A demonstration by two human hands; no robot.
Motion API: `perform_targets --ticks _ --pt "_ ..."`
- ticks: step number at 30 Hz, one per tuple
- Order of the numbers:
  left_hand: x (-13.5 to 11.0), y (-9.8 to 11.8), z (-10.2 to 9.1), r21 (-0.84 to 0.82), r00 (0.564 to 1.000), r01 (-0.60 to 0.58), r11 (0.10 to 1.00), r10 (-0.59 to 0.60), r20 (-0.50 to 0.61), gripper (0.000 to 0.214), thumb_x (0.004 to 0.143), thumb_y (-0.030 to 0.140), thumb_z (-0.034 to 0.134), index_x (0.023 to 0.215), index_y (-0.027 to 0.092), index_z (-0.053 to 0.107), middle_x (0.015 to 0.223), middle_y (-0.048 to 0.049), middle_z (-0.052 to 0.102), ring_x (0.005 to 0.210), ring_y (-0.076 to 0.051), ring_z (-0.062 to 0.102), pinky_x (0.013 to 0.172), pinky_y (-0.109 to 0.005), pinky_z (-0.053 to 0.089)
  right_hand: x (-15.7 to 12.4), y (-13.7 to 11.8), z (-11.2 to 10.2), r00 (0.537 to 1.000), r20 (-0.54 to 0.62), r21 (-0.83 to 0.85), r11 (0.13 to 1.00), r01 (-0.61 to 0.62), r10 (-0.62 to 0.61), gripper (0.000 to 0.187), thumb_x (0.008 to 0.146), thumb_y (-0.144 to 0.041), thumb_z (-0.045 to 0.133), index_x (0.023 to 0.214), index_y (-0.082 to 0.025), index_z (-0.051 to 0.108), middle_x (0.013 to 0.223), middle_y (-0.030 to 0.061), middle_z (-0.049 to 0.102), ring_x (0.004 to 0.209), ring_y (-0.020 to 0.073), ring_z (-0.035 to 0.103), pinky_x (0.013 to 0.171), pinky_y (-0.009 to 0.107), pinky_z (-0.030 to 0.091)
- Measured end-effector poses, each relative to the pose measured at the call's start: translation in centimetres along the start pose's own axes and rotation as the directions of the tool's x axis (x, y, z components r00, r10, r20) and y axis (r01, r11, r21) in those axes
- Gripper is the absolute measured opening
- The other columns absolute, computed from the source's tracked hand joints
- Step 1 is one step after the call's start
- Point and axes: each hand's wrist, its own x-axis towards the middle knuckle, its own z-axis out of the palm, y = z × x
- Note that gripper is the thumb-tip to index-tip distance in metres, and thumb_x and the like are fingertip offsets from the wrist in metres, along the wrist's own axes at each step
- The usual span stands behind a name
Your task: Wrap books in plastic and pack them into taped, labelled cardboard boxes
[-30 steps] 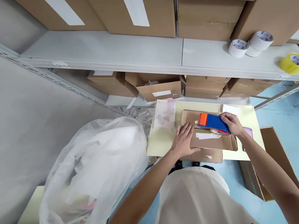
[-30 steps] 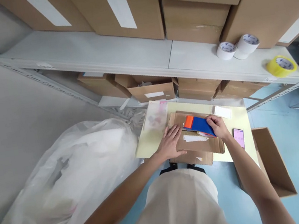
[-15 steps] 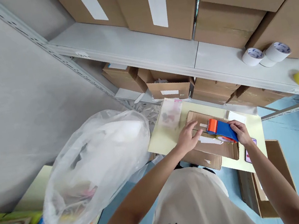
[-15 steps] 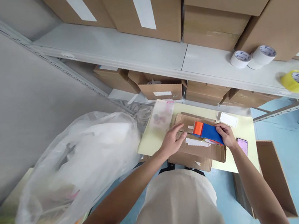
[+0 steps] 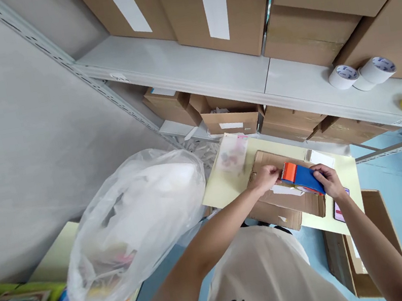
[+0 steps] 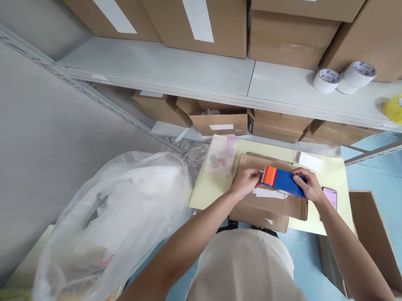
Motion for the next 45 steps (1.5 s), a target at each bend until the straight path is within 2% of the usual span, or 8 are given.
perform_targets --ticks 6,14,23,28,35,38,41,45 --pt "-0.1 -0.6 -4.2 0.240 0.968 -0.229 0.943 0.247 -0.046 0.029 0.085 0.038 0.065 0.067 0.015 0.069 0.062 -0.0016 0.068 0.055 -0.011 0.060 0.055 -0.022 0.047 0.1 -2.7 -0.8 0.994 0.100 -0.157 0.985 0.069 -0.053 0.041 0.080 -0.062 0.064 0.088 -0.024 0.075 0.087 0.0073 0.078 0.078 0.0250 0.072 0.074 0.036 0.059" --pt "0.9 -2.5 -15.1 0.340 0.920 -0.082 0.937 0.202 -0.335 0.032 0.082 0.046 0.067 0.075 0.015 0.068 0.074 -0.0063 0.072 0.064 -0.014 0.065 0.056 -0.023 0.052 -1.9 -1.8 -4.6 0.996 0.083 -0.323 0.946 0.009 0.019 0.037 0.081 -0.058 0.064 0.086 -0.023 0.077 0.082 0.0061 0.079 0.072 0.0250 0.073 0.069 0.034 0.061" --pt "3.7 -5.6 -11.2 0.649 0.906 0.004 0.761 0.272 -0.325 0.025 0.087 0.033 0.058 0.071 0.020 0.070 0.083 -0.0080 0.075 0.093 -0.024 0.070 0.082 -0.032 0.050 -2.1 -0.9 -2.9 0.999 0.027 -0.370 0.929 -0.009 0.021 0.040 0.081 -0.059 0.061 0.087 -0.022 0.077 0.085 0.0073 0.079 0.074 0.0262 0.074 0.069 0.036 0.061" --pt "4.1 -6.6 -10.1 0.721 0.902 0.038 0.692 0.287 -0.323 0.033 0.085 0.040 0.062 0.109 0.020 0.072 0.112 -0.0153 0.074 0.114 -0.033 0.065 0.094 -0.044 0.048 -2.4 -0.7 -3.0 0.999 0.036 -0.335 0.942 -0.006 0.019 0.039 0.081 -0.058 0.063 0.088 -0.022 0.078 0.088 0.0080 0.079 0.079 0.0274 0.075 0.072 0.037 0.062" --pt "3.9 -7.7 -10.0 0.616 0.913 -0.190 0.764 0.369 -0.176 0.061 0.095 0.045 0.046 0.146 0.013 0.045 0.144 -0.0202 0.055 0.129 -0.025 0.058 0.105 -0.041 0.045 -2.8 -0.3 -2.7 1.000 0.013 -0.304 0.953 -0.010 0.014 0.037 0.081 -0.057 0.064 0.087 -0.023 0.078 0.087 0.0070 0.079 0.077 0.0267 0.075 0.070 0.036 0.061" --pt "2.0 -6.1 -9.4 0.748 0.869 -0.368 0.553 0.491 0.065 0.089 0.083 0.060 0.060 0.155 0.016 0.032 0.161 -0.0197 0.029 0.150 -0.032 0.027 0.119 -0.049 0.027 -2.7 -0.4 -2.8 1.000 0.020 -0.295 0.956 -0.015 0.022 0.038 0.079 -0.058 0.065 0.087 -0.023 0.078 0.086 0.0067 0.079 0.077 0.0267 0.074 0.071 0.037 0.061" --pt "0.9 -3.6 -8.0 0.818 0.755 -0.570 0.079 0.444 0.483 0.131 0.053 0.069 0.080 0.158 0.015 0.023 0.165 -0.0233 0.006 0.152 -0.044 -0.001 0.118 -0.064 0.000 -2.4 -0.5 -3.2 0.999 0.032 -0.292 0.956 -0.023 0.033 0.039 0.079 -0.059 0.065 0.085 -0.022 0.078 0.085 0.0069 0.079 0.076 0.0268 0.074 0.071 0.037 0.061" --pt "1.4 -1.3 -6.4 0.813 0.762 -0.566 -0.139 0.289 0.580 0.134 0.051 0.069 0.080 0.157 0.013 0.021 0.164 -0.0279 0.004 0.151 -0.047 -0.001 0.113 -0.070 -0.007 -2.0 -0.8 -3.9 0.996 0.082 -0.309 0.951 -0.009 0.037 0.039 0.080 -0.059 0.063 0.087 -0.023 0.077 0.085 0.0061 0.079 0.075 0.0258 0.073 0.071 0.036 0.061"
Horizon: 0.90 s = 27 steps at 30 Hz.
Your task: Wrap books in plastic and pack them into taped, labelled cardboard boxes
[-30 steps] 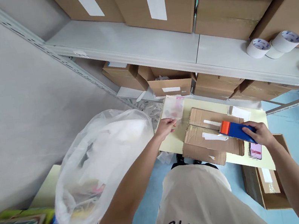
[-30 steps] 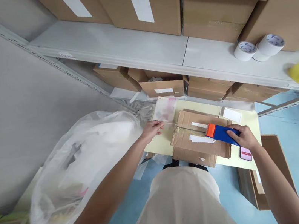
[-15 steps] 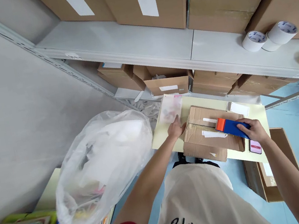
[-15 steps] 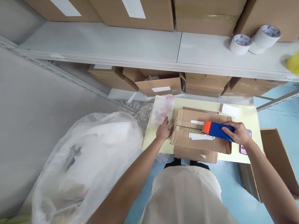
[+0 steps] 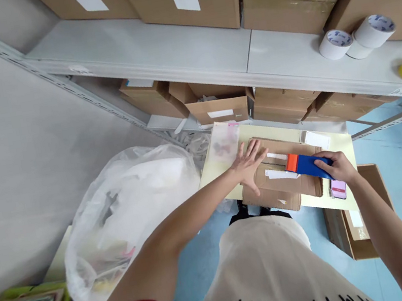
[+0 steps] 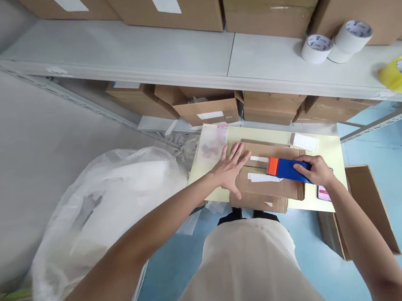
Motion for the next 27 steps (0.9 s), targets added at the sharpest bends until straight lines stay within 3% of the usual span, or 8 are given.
perform_targets --ticks 6,9,14,16,20,27 --pt "0.2 0.0 -0.3 0.107 0.986 0.093 0.990 -0.107 0.127 0.143 0.049 0.070 0.077 0.159 0.010 0.008 0.165 -0.0256 -0.001 0.152 -0.045 -0.005 0.111 -0.070 -0.012 0.2 -0.3 -1.3 0.996 0.078 -0.044 0.998 0.038 -0.034 0.042 0.083 -0.060 0.060 0.091 -0.023 0.078 0.089 0.0053 0.079 0.077 0.0243 0.073 0.074 0.034 0.061" --pt "-0.1 0.3 -0.4 0.137 0.978 0.125 0.983 -0.145 0.150 0.147 0.047 0.070 0.078 0.159 0.009 0.005 0.165 -0.0243 -0.001 0.151 -0.046 -0.007 0.112 -0.069 -0.012 -0.5 0.8 -3.3 0.995 0.096 -0.066 0.998 0.022 -0.016 0.044 0.083 -0.061 0.059 0.094 -0.023 0.078 0.090 0.0050 0.079 0.075 0.0235 0.073 0.073 0.033 0.061" --pt "0.1 0.8 -0.5 0.177 0.969 0.159 0.971 -0.188 0.161 0.146 0.046 0.069 0.078 0.159 0.009 0.007 0.165 -0.0237 0.001 0.151 -0.045 -0.006 0.112 -0.069 -0.014 -3.6 7.2 -8.4 0.987 0.056 -0.083 0.986 -0.146 0.151 0.048 0.076 -0.066 0.064 0.090 -0.023 0.079 0.085 0.0063 0.079 0.066 0.0243 0.072 0.063 0.034 0.061" --pt "0.2 0.9 -0.5 0.189 0.966 0.162 0.969 -0.194 0.169 0.146 0.046 0.068 0.078 0.159 0.008 0.008 0.165 -0.0245 0.001 0.152 -0.045 -0.003 0.112 -0.069 -0.015 -4.5 10.1 -9.4 0.975 0.023 -0.062 0.973 -0.220 0.222 0.049 0.073 -0.068 0.065 0.082 -0.022 0.079 0.079 0.0071 0.079 0.062 0.0255 0.071 0.057 0.036 0.060" --pt "-0.1 0.5 -0.8 0.225 0.964 0.172 0.959 -0.211 0.163 0.145 0.047 0.067 0.078 0.158 0.004 0.010 0.164 -0.0261 0.003 0.151 -0.046 0.004 0.112 -0.067 -0.017 -3.9 13.0 -7.8 0.968 -0.008 0.018 0.968 -0.249 0.250 0.047 0.072 -0.066 0.065 0.079 -0.021 0.077 0.075 0.0075 0.078 0.062 0.0270 0.072 0.055 0.036 0.059" --pt "-1.9 -0.9 -1.0 0.268 0.927 0.280 0.922 -0.332 0.172 0.148 0.047 0.068 0.080 0.157 -0.001 0.009 0.162 -0.0331 0.002 0.150 -0.049 0.003 0.114 -0.067 -0.013 0.4 11.4 -1.7 0.996 0.009 0.110 0.990 -0.084 0.083 0.038 0.077 -0.050 0.060 0.084 -0.017 0.078 0.079 0.0069 0.078 0.069 0.0253 0.073 0.064 0.034 0.058"
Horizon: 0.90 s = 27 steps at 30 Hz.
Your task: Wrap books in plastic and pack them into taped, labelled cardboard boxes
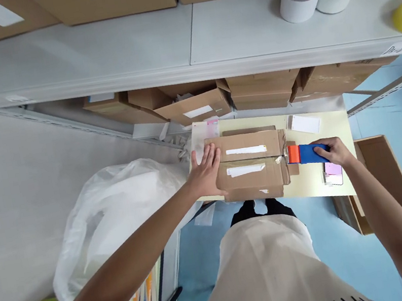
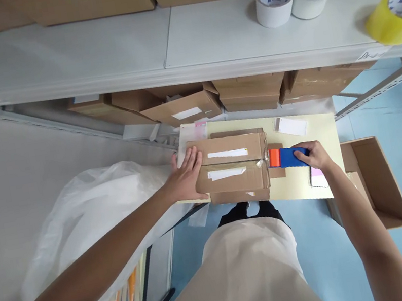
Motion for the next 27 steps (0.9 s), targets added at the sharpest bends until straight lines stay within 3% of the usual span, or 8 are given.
perform_targets --ticks 3,6,9,11,14,17,23,27 --pt "0.9 2.9 0.4 -0.073 1.000 -0.009 0.997 0.010 0.025 0.154 0.047 0.081 0.073 0.157 -0.002 0.003 0.161 -0.0337 -0.006 0.150 -0.050 -0.006 0.116 -0.066 -0.007 0.5 -0.3 1.5 0.997 0.056 0.010 0.999 0.043 -0.044 0.036 0.079 -0.047 0.058 0.085 -0.017 0.078 0.081 0.0066 0.079 0.070 0.0246 0.073 0.065 0.033 0.058" --pt "3.0 7.8 0.3 -0.157 0.993 -0.119 0.980 0.121 0.006 0.151 0.052 0.089 0.063 0.157 0.000 0.000 0.162 -0.0304 -0.010 0.150 -0.047 -0.012 0.118 -0.063 -0.009 0.5 -0.4 2.2 0.997 0.060 0.008 0.999 0.044 -0.044 0.036 0.081 -0.046 0.056 0.086 -0.017 0.078 0.083 0.0074 0.078 0.073 0.0248 0.073 0.067 0.033 0.058" --pt "5.1 12.1 -0.1 -0.189 0.969 -0.247 0.950 0.244 -0.041 0.143 0.059 0.082 0.064 0.157 0.001 -0.001 0.163 -0.0274 -0.008 0.151 -0.044 -0.010 0.119 -0.059 -0.011 0.3 -0.3 2.1 0.996 0.077 -0.005 0.999 0.033 -0.033 0.038 0.083 -0.049 0.055 0.086 -0.018 0.076 0.082 0.0074 0.077 0.072 0.0233 0.072 0.066 0.032 0.055" --pt "6.0 13.8 -0.4 -0.172 0.945 -0.327 0.929 0.323 -0.054 0.130 0.067 0.072 0.064 0.157 0.002 0.001 0.165 -0.0248 -0.004 0.153 -0.040 -0.007 0.119 -0.057 -0.012 0.4 -0.2 1.7 0.994 0.109 -0.029 0.999 0.031 -0.027 0.041 0.083 -0.055 0.055 0.078 -0.018 0.073 0.071 0.0056 0.073 0.062 0.0197 0.066 0.059 0.029 0.051" --pt "6.5 14.5 -0.7 -0.144 0.927 -0.374 0.916 0.374 -0.027 0.119 0.073 0.063 0.061 0.158 0.003 0.005 0.166 -0.0228 0.002 0.154 -0.038 -0.001 0.120 -0.056 -0.010 0.7 -0.2 0.9 0.982 0.190 -0.068 0.997 0.029 -0.016 0.051 0.078 -0.067 0.058 0.059 -0.020 0.058 0.047 -0.0019 0.051 0.044 0.0119 0.046 0.046 0.026 0.037" --pt "6.5 14.3 -0.8 -0.134 0.935 -0.350 0.927 0.355 0.013 0.118 0.073 0.064 0.060 0.158 0.003 0.006 0.165 -0.0238 0.005 0.153 -0.040 0.001 0.118 -0.060 -0.009 1.0 -0.2 -0.1 0.963 0.270 -0.072 0.997 0.023 -0.003 0.059 0.076 -0.074 0.055 0.051 -0.023 0.042 0.043 -0.0053 0.038 0.042 0.0088 0.035 0.043 0.025 0.030" --pt "6.4 14.5 -0.3 -0.127 0.947 -0.312 0.942 0.319 0.036 0.116 0.074 0.063 0.062 0.158 0.004 0.008 0.165 -0.0250 0.007 0.153 -0.042 0.000 0.115 -0.067 -0.009 0.2 0.5 -3.4 0.929 0.364 -0.164 0.986 -0.005 0.065 0.064 0.075 -0.082 0.047 0.050 -0.024 0.040 0.044 -0.0033 0.042 0.043 0.0108 0.039 0.047 0.028 0.034" --pt "6.2 14.8 -0.7 -0.087 0.954 -0.297 0.951 0.299 0.009 0.116 0.073 0.064 0.062 0.159 0.008 0.009 0.166 -0.0230 0.006 0.152 -0.043 -0.002 0.115 -0.069 -0.004 0.1 -0.3 -5.2 0.898 0.380 -0.409 0.911 -0.053 0.223 0.062 0.077 -0.081 0.046 0.055 -0.023 0.052 0.051 0.0027 0.055 0.051 0.0176 0.053 0.053 0.031 0.040"
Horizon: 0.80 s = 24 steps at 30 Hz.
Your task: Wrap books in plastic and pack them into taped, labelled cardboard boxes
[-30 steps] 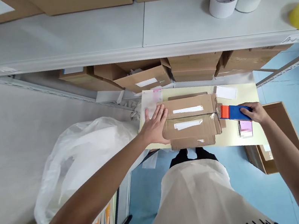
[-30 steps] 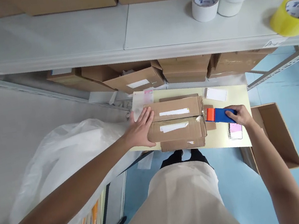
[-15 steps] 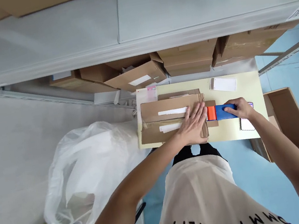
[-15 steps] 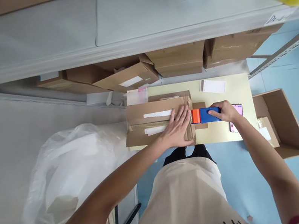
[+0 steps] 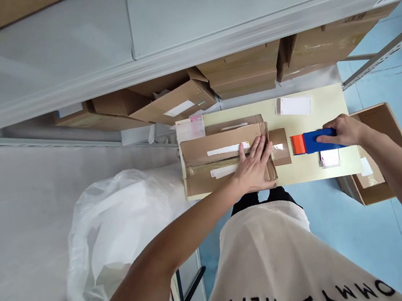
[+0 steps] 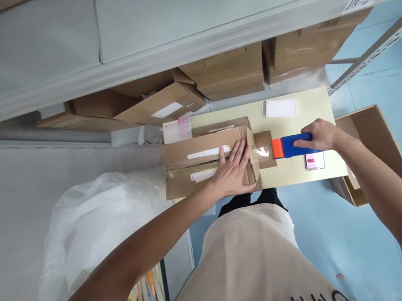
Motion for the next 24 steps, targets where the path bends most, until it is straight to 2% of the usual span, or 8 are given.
perform_targets --ticks 5,8,10,12,14,17,20,24 --pt "1.2 1.2 -1.9 0.202 0.983 -0.178 0.963 0.182 -0.004 0.108 0.067 0.070 0.069 0.152 0.011 0.038 0.164 -0.0185 0.021 0.151 -0.044 0.006 0.117 -0.067 -0.003 0.8 -7.9 0.4 0.966 -0.061 -0.314 0.914 -0.258 0.252 0.053 0.077 -0.070 0.059 0.073 -0.018 0.069 0.069 0.0128 0.065 0.077 0.0308 0.066 0.067 0.038 0.044" --pt "2.4 1.6 -3.0 0.248 0.968 -0.250 0.936 0.251 0.029 0.102 0.060 0.079 0.068 0.138 0.013 0.058 0.151 -0.0192 0.045 0.146 -0.045 0.018 0.118 -0.065 -0.004 1.8 -12.6 1.7 0.958 -0.115 -0.366 0.885 -0.286 0.262 0.040 0.085 -0.053 0.059 0.086 -0.015 0.072 0.081 0.0172 0.069 0.083 0.0329 0.068 0.071 0.040 0.044" --pt "3.0 1.5 -3.3 0.237 0.973 -0.230 0.944 0.229 0.030 0.099 0.057 0.084 0.064 0.128 0.015 0.066 0.138 -0.0195 0.057 0.139 -0.045 0.030 0.117 -0.066 -0.004 2.1 -13.8 2.5 0.963 -0.086 -0.405 0.874 -0.267 0.255 0.031 0.089 -0.039 0.055 0.089 -0.014 0.073 0.083 0.0179 0.070 0.083 0.0326 0.069 0.071 0.039 0.044" --pt "3.2 1.2 -3.3 0.230 0.976 -0.217 0.949 0.214 0.037 0.097 0.057 0.087 0.062 0.120 0.013 0.071 0.130 -0.0204 0.061 0.133 -0.045 0.036 0.116 -0.067 -0.004 2.0 -13.4 3.0 0.960 -0.071 -0.408 0.870 -0.277 0.272 0.030 0.091 -0.036 0.053 0.089 -0.013 0.073 0.082 0.0183 0.071 0.081 0.0324 0.069 0.070 0.038 0.043" --pt "3.1 0.8 -3.1 0.226 0.974 -0.226 0.947 0.223 0.040 0.100 0.057 0.087 0.061 0.120 0.011 0.071 0.136 -0.0230 0.057 0.136 -0.047 0.033 0.116 -0.068 -0.004 1.4 -11.7 3.7 0.929 -0.164 -0.336 0.867 -0.369 0.332 0.038 0.092 -0.044 0.050 0.089 -0.012 0.071 0.081 0.0184 0.070 0.078 0.0319 0.068 0.066 0.036 0.043" --pt "2.5 0.2 -2.5 0.191 0.972 -0.229 0.955 0.234 -0.003 0.115 0.056 0.087 0.063 0.142 0.010 0.054 0.159 -0.0234 0.031 0.146 -0.049 0.017 0.115 -0.069 -0.003 0.1 -8.5 5.9 0.818 -0.369 -0.099 0.856 -0.507 0.442 0.045 0.094 -0.049 0.039 0.094 -0.013 0.066 0.081 0.0168 0.069 0.075 0.0291 0.065 0.064 0.035 0.042" --pt "1.2 -0.7 -1.8 0.113 0.985 -0.160 0.981 0.165 -0.045 0.127 0.057 0.087 0.063 0.157 0.018 0.028 0.166 -0.0194 0.012 0.149 -0.049 0.008 0.114 -0.071 -0.001 -0.6 -6.1 10.3 0.779 -0.390 0.112 0.865 -0.489 0.491 0.026 0.089 -0.028 0.039 0.100 -0.014 0.058 0.090 0.0155 0.067 0.079 0.0276 0.062 0.067 0.036 0.045" --pt "-2.0 -2.9 -1.0 0.022 0.993 0.067 0.998 -0.064 -0.099 0.124 0.060 0.082 0.067 0.158 0.020 0.023 0.165 -0.0204 0.012 0.150 -0.049 0.005 0.113 -0.072 -0.005 -0.1 -5.2 17.3 0.763 -0.433 0.218 0.877 -0.427 0.479 0.020 0.080 -0.015 0.042 0.096 -0.016 0.055 0.080 0.0120 0.059 0.083 0.0297 0.057 0.084 0.045 0.045"
